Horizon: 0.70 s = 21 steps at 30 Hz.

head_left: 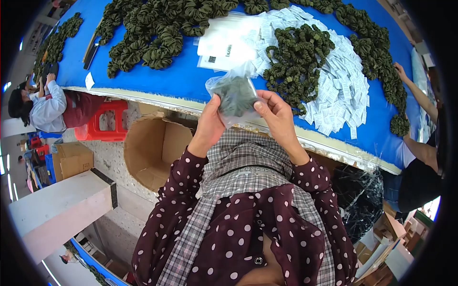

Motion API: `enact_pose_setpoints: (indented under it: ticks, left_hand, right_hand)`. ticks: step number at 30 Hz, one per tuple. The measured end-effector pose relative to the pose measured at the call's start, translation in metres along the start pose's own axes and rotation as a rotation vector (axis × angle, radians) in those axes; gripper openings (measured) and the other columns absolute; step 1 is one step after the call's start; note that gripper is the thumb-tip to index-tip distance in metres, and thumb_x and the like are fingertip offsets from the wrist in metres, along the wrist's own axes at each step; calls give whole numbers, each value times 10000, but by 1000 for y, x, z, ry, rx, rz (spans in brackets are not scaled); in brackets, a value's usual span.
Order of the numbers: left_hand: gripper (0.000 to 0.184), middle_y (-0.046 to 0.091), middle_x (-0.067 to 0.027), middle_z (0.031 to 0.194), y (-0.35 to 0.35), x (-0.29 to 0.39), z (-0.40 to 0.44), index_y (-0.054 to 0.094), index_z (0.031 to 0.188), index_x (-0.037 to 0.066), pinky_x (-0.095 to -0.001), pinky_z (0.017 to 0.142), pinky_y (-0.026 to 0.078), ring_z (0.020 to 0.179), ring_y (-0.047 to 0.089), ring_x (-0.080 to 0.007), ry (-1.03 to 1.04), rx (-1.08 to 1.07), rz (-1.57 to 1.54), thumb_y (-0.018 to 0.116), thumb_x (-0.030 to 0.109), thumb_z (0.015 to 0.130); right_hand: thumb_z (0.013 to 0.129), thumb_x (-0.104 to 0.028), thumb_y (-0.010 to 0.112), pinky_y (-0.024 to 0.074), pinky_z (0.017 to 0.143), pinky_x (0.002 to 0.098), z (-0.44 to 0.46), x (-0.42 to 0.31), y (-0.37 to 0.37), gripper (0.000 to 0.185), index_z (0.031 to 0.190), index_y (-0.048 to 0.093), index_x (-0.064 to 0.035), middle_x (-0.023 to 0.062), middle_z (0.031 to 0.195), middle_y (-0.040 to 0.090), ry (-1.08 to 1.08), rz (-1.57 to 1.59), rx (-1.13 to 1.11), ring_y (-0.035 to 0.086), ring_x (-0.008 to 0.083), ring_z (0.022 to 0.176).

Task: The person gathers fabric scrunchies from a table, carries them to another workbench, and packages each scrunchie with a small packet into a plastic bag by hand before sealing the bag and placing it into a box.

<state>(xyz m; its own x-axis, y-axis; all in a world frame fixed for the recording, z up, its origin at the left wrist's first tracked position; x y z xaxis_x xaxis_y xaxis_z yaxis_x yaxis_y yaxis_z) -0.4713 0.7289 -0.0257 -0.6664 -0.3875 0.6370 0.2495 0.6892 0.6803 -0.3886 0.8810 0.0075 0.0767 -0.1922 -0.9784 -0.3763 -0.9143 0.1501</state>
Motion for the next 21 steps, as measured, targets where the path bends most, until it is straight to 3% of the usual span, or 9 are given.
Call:
enact_pose_setpoints:
  ticks: [6, 11, 15, 17, 20, 21]
  left_hand:
    - [491, 625, -103, 1327, -7, -4, 0, 483, 1437, 63, -366, 1012, 500, 1180, 627, -211, 99, -142, -13, 541, 377, 1063]
    - [420, 621, -87, 1315, -17, -10, 6, 528, 1372, 39, -369, 1028, 484, 1152, 623, -217, 115, -173, 24, 660, 188, 1003]
    - [496, 583, -115, 1333, -22, -13, 7, 492, 1390, 26, -385, 1017, 490, 1167, 602, -220, 126, -179, -97, 695, 62, 939]
    - [499, 550, -145, 1305, -27, 16, -11, 473, 1383, 9, -359, 957, 514, 1137, 587, -231, 196, -90, 173, 636, 14, 912]
    - [477, 607, -69, 1141, -63, 75, -52, 579, 1281, 23, -273, 835, 500, 971, 602, -195, 325, 142, 715, 673, 15, 814]
    - [443, 620, -57, 1085, -81, 90, -66, 604, 1231, 34, -272, 816, 494, 936, 598, -188, 226, 58, 781, 692, 26, 797]
  right_hand:
    - [960, -77, 701, 481, 778, 221, -2, 6, -8, 256, 1193, 676, 24, 38, 999, 686, -51, 53, 34, 589, 86, 848]
    - [922, -47, 724, 476, 732, 230, -7, -10, -4, 249, 1161, 689, 15, 33, 960, 678, -149, 5, 55, 583, 98, 823]
    - [900, -30, 718, 465, 684, 247, -13, -33, 4, 245, 1142, 695, 0, 34, 903, 661, -370, -422, 24, 573, 124, 773]
    - [894, -27, 718, 463, 677, 252, -20, -33, -6, 236, 1128, 699, -3, 35, 893, 656, -394, -497, 25, 571, 132, 764]
    - [877, -20, 719, 456, 653, 268, -37, -25, -24, 209, 1086, 711, -10, 40, 862, 642, -452, -699, -2, 564, 154, 738]
    - [882, -17, 714, 459, 650, 270, -42, -21, -38, 178, 1060, 715, -7, 45, 868, 650, -507, -771, 49, 568, 159, 730]
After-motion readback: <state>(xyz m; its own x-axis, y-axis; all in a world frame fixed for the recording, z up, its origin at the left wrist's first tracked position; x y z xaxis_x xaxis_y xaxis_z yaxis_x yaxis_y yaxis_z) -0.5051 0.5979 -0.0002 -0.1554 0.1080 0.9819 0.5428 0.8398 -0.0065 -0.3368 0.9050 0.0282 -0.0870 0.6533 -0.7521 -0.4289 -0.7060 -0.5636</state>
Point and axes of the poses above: each hand's wrist, its own z-axis towards the middle knuckle, its own y-axis out of the palm, x = y × z, the point moved 6 cm from there along z, towards the middle knuckle
